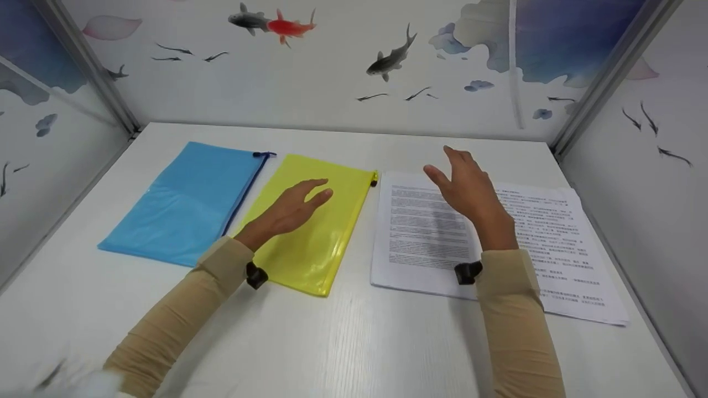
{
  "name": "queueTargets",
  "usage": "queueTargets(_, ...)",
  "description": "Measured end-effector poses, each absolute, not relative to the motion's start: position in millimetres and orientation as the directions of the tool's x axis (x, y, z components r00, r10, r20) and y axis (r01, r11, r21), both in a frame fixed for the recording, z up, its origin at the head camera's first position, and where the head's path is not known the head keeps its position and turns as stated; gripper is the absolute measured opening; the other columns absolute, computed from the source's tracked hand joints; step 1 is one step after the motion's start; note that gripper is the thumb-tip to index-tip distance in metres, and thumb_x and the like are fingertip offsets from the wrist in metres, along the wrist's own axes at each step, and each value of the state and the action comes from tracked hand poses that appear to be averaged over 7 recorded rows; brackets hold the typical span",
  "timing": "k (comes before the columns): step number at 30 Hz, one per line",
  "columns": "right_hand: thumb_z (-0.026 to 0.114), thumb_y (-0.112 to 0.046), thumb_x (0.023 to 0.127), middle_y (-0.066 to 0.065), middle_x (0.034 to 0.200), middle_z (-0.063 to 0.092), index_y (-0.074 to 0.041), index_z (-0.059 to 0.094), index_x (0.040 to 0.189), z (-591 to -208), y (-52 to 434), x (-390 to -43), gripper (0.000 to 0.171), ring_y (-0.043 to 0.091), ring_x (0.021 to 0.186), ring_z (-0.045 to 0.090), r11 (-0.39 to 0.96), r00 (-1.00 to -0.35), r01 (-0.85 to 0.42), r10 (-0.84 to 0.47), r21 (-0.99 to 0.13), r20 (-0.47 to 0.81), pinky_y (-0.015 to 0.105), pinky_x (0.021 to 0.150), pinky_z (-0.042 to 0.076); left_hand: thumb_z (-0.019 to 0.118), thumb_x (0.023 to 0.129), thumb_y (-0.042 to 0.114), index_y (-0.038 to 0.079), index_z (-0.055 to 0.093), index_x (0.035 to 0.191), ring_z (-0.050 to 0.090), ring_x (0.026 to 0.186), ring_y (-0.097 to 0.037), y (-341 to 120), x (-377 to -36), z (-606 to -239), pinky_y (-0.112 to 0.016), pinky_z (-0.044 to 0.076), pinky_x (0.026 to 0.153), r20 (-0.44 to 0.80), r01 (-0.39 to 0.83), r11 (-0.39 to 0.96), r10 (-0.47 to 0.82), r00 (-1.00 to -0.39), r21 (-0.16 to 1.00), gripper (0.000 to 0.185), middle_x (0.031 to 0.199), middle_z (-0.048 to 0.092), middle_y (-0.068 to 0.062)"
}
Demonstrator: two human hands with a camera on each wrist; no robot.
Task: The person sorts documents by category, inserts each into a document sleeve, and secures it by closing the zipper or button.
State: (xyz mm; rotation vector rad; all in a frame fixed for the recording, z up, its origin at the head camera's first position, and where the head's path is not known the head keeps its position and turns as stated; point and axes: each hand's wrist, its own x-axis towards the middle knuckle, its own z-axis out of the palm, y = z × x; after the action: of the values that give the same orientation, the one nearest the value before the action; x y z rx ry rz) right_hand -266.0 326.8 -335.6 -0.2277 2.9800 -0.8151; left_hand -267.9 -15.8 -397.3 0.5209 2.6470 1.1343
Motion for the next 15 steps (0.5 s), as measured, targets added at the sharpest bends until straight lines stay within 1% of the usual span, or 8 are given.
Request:
queueTargets(2, 0.042, -0.06, 0.1, 0.029, 0.163, 0.016, -0.004, 0.014, 0.16, -339.0, 328.1, -261.6, 0.087, 0.05, 0.15, 0.016, 0.841, -0.989, -0.126, -0.145, -0.526, 0.005, 0.068, 0.119, 0.018, 0.036, 0.103, 0.059, 0.016, 0.034, 0.157, 0.026, 0.153, -0.03, -9.6, -264.5, -399.9, -0.059, 0.018, 0.125, -0.064, 0.204, 0.59, 0.401, -0.914, 0.781, 0.069, 0.163, 0.032, -0.009)
queueTargets(6, 0.043, -0.059, 0.101, 0.03, 0.162, 0.021, -0.004, 0.015, 0.16, -348.3, 332.4, -253.9, 0.085, 0.052, 0.147, 0.024, 0.825, -0.992, -0.11, -0.121, -0.554, 0.017, 0.07, 0.116, 0.025, 0.039, 0.104, 0.056, 0.015, 0.039, 0.154, 0.031, 0.152, -0.03, 4.0, -258.7, -405.5, -0.049, 0.028, 0.124, -0.093, 0.143, 0.532, 0.393, -0.915, 0.835, 0.065, 0.161, 0.036, -0.009)
queueTargets(8, 0.042, -0.058, 0.102, 0.03, 0.16, 0.025, -0.005, 0.015, 0.16, -352.4, 336.1, -250.4, 0.084, 0.052, 0.145, 0.028, 0.819, -0.994, -0.103, -0.107, -0.564, 0.026, 0.071, 0.113, 0.027, 0.041, 0.104, 0.053, 0.015, 0.041, 0.153, 0.037, 0.148, -0.03, 10.8, -255.8, -408.2, -0.047, 0.034, 0.122, -0.103, 0.118, 0.508, 0.387, -0.916, 0.853, 0.062, 0.16, 0.039, -0.009)
queueTargets(11, 0.041, -0.057, 0.102, 0.031, 0.156, 0.031, -0.004, 0.017, 0.16, -357.4, 343.2, -245.7, 0.082, 0.052, 0.142, 0.032, 0.817, -0.996, -0.09, -0.081, -0.569, 0.041, 0.071, 0.111, 0.03, 0.044, 0.104, 0.049, 0.016, 0.044, 0.151, 0.045, 0.143, -0.028, 20.8, -251.5, -412.0, -0.044, 0.04, 0.118, -0.128, 0.066, 0.465, 0.375, -0.918, 0.883, 0.057, 0.157, 0.044, -0.007)
queueTargets(15, 0.04, -0.058, 0.102, 0.031, 0.154, 0.035, -0.004, 0.018, 0.16, -365.4, 352.4, -244.2, 0.082, 0.052, 0.14, 0.035, 0.811, -0.999, -0.049, -0.042, -0.583, 0.025, 0.071, 0.109, 0.033, 0.048, 0.103, 0.045, 0.016, 0.048, 0.149, 0.049, 0.14, -0.025, 32.1, -247.7, -417.4, -0.042, 0.041, 0.117, -0.184, -0.032, 0.386, 0.365, -0.913, 0.922, 0.054, 0.152, 0.05, -0.006)
